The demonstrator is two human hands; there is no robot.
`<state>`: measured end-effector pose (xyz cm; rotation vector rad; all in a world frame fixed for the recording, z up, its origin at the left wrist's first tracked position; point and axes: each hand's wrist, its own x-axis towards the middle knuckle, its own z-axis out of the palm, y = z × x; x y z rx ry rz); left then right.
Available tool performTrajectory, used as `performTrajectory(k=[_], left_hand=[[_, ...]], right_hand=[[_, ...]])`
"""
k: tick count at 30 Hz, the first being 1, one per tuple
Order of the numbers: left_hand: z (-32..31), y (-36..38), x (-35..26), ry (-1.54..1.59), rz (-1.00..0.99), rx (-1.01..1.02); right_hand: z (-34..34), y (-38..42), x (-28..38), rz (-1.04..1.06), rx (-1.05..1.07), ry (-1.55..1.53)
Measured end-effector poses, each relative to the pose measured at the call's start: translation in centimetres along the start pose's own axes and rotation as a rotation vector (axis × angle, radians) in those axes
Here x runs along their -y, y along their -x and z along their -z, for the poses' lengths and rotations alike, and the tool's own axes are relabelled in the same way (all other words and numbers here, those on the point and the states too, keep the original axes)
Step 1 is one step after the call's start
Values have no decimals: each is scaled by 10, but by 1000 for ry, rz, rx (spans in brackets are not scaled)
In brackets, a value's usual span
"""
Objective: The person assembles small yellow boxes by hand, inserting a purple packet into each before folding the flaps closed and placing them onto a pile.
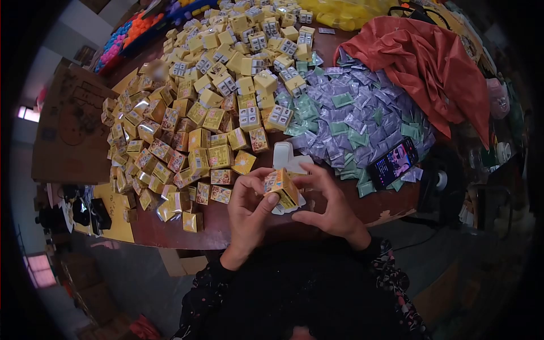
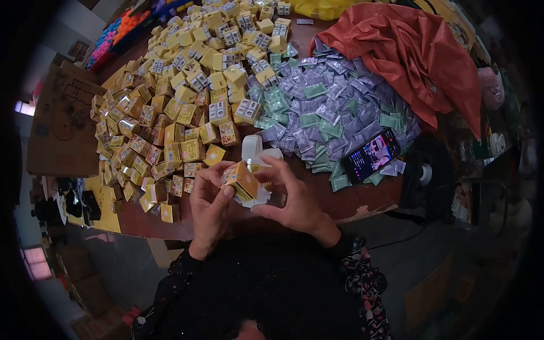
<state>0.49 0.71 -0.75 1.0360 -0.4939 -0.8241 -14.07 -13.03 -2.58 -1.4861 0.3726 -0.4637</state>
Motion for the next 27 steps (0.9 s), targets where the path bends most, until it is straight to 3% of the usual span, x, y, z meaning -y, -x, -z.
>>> performTrajectory(k=[2,3,6,7,8,11,13,14,16,17,19,22,27], left_hand=[[4,0,4,18,48,7],[6,1,4,29,73,12],[0,6,-16,-449,64,120],[-3,6,-21,-595,40,147],[5,1,-27,-863,-47,353],[2,4,-35,-1028,8,489],[12,4,-33,-900,116,473],[15,4,-32,-836,170,464],[15,11,-34,-668,326,351],[15,13,-34,-582,401,294],[18,10,-28,-527,359,291],[16,8,-23,-412,336,295],[17,5,-20,-245,349,249]], right_hand=[[0,4,-5,-137,108,-16],[-2,5,-4,-166,10,-62],[8,-4,-2,44,-177,180],[10,-6,4,-17,-196,248],[12,-8,11,22,-124,349],[24,-18,15,209,99,525],[48,-28,41,-54,181,138],[69,-36,33,-35,-17,190],[109,-49,20,14,-358,827],[121,-50,12,25,-348,939],[135,-55,0,48,-323,1165],[142,-72,-7,-1,-428,1151],[141,-96,-17,-78,-306,1236]])
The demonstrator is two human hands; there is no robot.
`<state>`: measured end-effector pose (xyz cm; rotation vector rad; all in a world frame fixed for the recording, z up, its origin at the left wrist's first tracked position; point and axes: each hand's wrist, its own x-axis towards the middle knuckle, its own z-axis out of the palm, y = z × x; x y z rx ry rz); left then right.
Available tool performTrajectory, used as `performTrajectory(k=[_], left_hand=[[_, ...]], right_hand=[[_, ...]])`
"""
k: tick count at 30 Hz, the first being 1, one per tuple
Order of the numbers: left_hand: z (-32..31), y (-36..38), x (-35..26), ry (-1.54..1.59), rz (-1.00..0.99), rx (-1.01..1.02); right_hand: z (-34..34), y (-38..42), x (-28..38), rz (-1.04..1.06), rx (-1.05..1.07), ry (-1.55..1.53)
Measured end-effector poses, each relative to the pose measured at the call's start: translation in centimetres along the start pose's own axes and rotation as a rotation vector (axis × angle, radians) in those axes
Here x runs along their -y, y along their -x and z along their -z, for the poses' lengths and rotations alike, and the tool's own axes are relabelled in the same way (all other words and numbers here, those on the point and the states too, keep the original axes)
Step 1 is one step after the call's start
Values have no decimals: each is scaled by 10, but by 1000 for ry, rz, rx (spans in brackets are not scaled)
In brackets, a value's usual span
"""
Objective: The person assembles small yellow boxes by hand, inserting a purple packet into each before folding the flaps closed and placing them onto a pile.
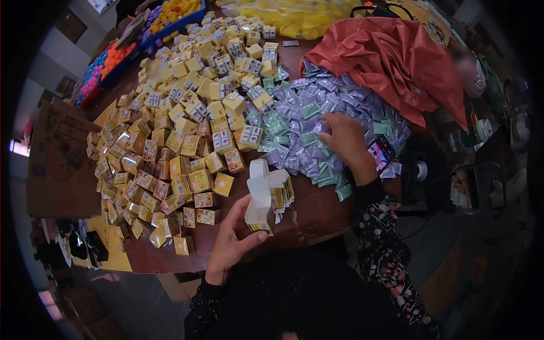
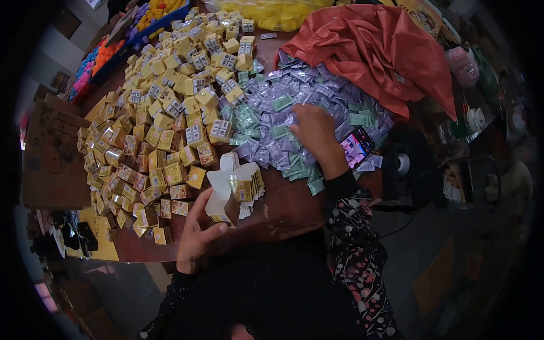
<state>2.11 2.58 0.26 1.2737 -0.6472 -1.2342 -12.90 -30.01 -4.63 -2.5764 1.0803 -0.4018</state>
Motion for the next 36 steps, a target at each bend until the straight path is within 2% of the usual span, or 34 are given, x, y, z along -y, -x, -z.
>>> performTrajectory(k=[3,5,6,9,11,13,16,22,25,26,28,31,32,35,36], left_hand=[[1,3,5,175,-25,-31],[1,2,6,139,-16,-57],[1,0,6,119,-14,-73],[-5,-5,7,44,-31,-115],[-6,-7,8,15,-37,-126],[-7,-9,9,-3,-43,-135],[-8,-8,10,-1,-42,-145],[-13,-7,6,26,-62,-143],[-18,-9,6,-94,-103,-193],[-21,-10,6,-134,-89,-214],[-21,-12,12,-171,-80,-235],[-24,-17,14,-365,-139,-258],[-23,-15,13,-338,-143,-290],[-7,-6,11,-282,-166,-389],[-3,-2,10,-240,-203,-414]], right_hand=[[-16,-2,-8,7,-34,-23],[-8,-1,0,-44,-29,-118],[-6,2,5,-35,-105,-132],[6,18,27,47,-139,-136],[-8,20,20,17,-77,-207],[-17,19,10,-4,-8,-204],[-28,18,5,-26,-20,-203],[-30,9,10,23,-120,10],[-5,19,27,26,-293,-457],[13,26,46,-3,-223,-732],[31,47,73,-75,-60,-975],[22,57,86,-34,-236,-824],[19,58,83,-35,-306,-742],[14,57,66,44,-244,-520],[12,58,68,71,-189,-545]])
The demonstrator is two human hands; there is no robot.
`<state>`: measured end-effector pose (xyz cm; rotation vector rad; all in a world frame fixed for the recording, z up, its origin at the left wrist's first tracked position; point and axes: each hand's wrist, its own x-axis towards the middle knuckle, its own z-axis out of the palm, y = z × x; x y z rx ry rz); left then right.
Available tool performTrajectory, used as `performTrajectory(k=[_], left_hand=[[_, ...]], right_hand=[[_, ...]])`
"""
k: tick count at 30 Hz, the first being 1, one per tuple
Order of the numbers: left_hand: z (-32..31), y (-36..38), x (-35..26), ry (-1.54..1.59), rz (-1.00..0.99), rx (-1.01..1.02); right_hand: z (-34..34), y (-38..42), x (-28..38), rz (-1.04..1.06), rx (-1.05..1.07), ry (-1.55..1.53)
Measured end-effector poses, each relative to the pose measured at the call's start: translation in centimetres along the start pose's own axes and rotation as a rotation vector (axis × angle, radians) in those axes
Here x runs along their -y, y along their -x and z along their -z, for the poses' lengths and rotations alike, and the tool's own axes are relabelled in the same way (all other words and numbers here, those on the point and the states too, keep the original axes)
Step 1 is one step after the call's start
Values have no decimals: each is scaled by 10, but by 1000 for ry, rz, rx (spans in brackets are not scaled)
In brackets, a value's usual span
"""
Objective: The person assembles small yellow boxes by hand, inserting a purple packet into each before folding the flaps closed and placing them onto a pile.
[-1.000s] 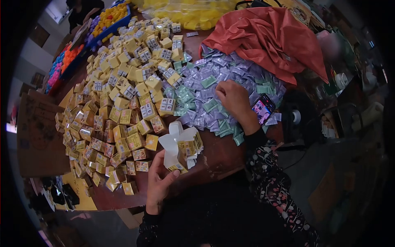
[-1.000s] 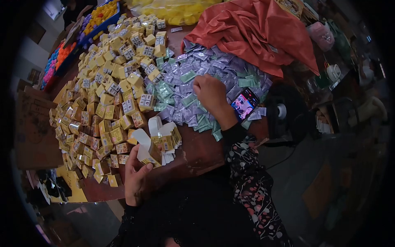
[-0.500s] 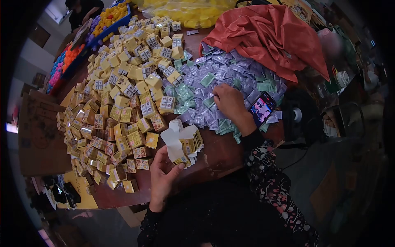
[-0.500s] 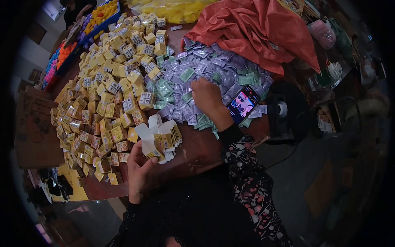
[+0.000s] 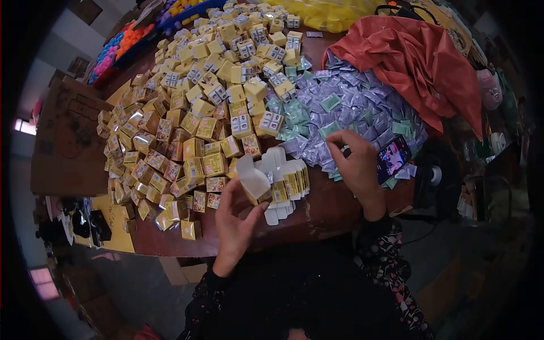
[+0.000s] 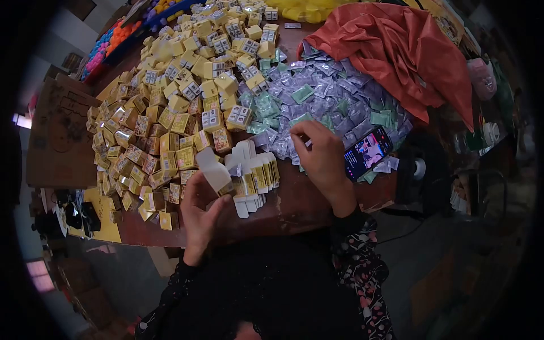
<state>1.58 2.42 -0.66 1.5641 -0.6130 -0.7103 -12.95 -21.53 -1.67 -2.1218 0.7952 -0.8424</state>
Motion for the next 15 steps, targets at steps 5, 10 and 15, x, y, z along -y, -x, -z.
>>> performTrajectory(k=[5,10,15], left_hand=[[26,10,1,30,-125,-192],[38,16,6,6,-121,-237],[35,19,5,12,-108,-230]], right_hand=[[-20,1,20,91,237,-20],[-35,-22,-2,110,137,340],[-49,-32,-3,106,365,384]])
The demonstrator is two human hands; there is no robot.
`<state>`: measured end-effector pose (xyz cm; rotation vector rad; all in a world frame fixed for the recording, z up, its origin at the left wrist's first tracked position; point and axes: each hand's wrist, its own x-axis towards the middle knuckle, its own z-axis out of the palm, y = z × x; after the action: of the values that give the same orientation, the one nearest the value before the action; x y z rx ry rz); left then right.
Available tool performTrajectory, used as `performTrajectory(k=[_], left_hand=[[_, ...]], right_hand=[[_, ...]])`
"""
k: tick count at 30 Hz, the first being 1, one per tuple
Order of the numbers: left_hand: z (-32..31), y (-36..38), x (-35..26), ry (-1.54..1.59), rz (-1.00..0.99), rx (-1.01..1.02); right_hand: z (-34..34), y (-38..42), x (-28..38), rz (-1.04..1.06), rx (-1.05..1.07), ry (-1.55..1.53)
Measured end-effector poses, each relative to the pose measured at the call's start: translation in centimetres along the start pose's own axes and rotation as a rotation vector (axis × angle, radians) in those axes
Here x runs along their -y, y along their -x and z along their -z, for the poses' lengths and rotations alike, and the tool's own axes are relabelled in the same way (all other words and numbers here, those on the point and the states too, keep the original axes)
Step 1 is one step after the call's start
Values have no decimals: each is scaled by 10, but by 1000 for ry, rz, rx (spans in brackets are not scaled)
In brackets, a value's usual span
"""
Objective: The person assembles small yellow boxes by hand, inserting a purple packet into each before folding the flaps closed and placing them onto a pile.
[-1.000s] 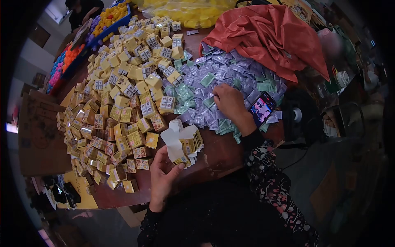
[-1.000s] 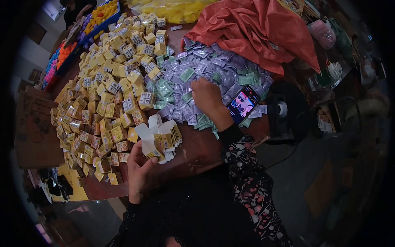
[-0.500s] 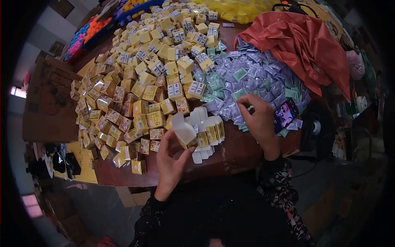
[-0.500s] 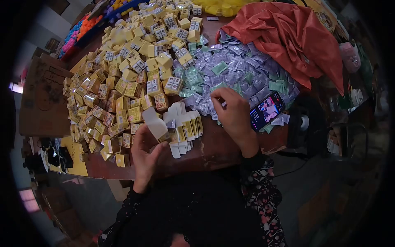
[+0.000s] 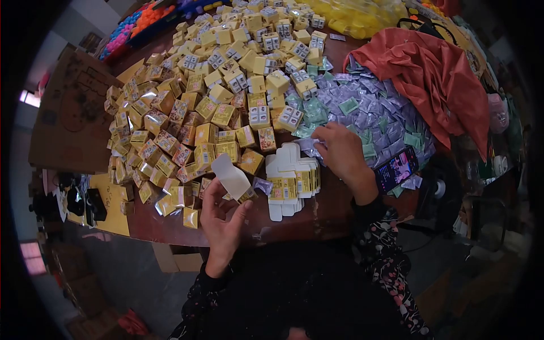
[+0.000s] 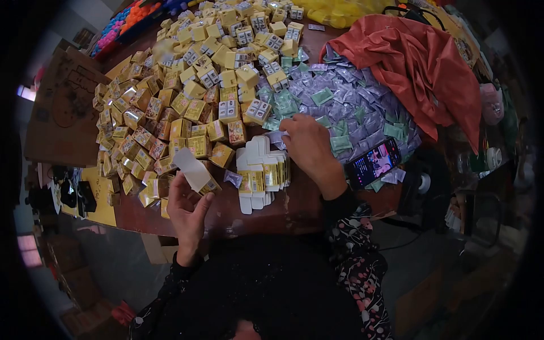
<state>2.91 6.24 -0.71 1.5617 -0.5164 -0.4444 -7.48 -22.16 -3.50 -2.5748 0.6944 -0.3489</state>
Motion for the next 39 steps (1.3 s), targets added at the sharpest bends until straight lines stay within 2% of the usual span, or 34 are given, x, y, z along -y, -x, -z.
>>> performTrajectory(k=[4,11,17,20,29,32,34,35,39], left_hand=[[7,0,1,-36,-5,-1],[-5,-3,-4,-57,40,94],[-19,-8,9,-51,17,186],[-19,-8,7,-78,19,188],[-17,-8,4,-103,12,181],[-21,-9,7,-72,2,176],[-23,-9,15,-87,-18,176],[-28,-9,12,-134,-81,158],[-44,-11,14,-271,-204,201]], right_hand=[[-21,-9,0,105,63,106],[-27,-21,-24,284,-134,135],[-7,-9,-19,231,-114,28],[4,-6,-12,181,97,64],[-22,-21,-32,291,117,158],[-6,-20,-35,236,-51,24],[19,-12,-14,-86,-26,-411],[18,-4,-14,-89,-78,-679],[39,39,56,-198,-91,-1029]])
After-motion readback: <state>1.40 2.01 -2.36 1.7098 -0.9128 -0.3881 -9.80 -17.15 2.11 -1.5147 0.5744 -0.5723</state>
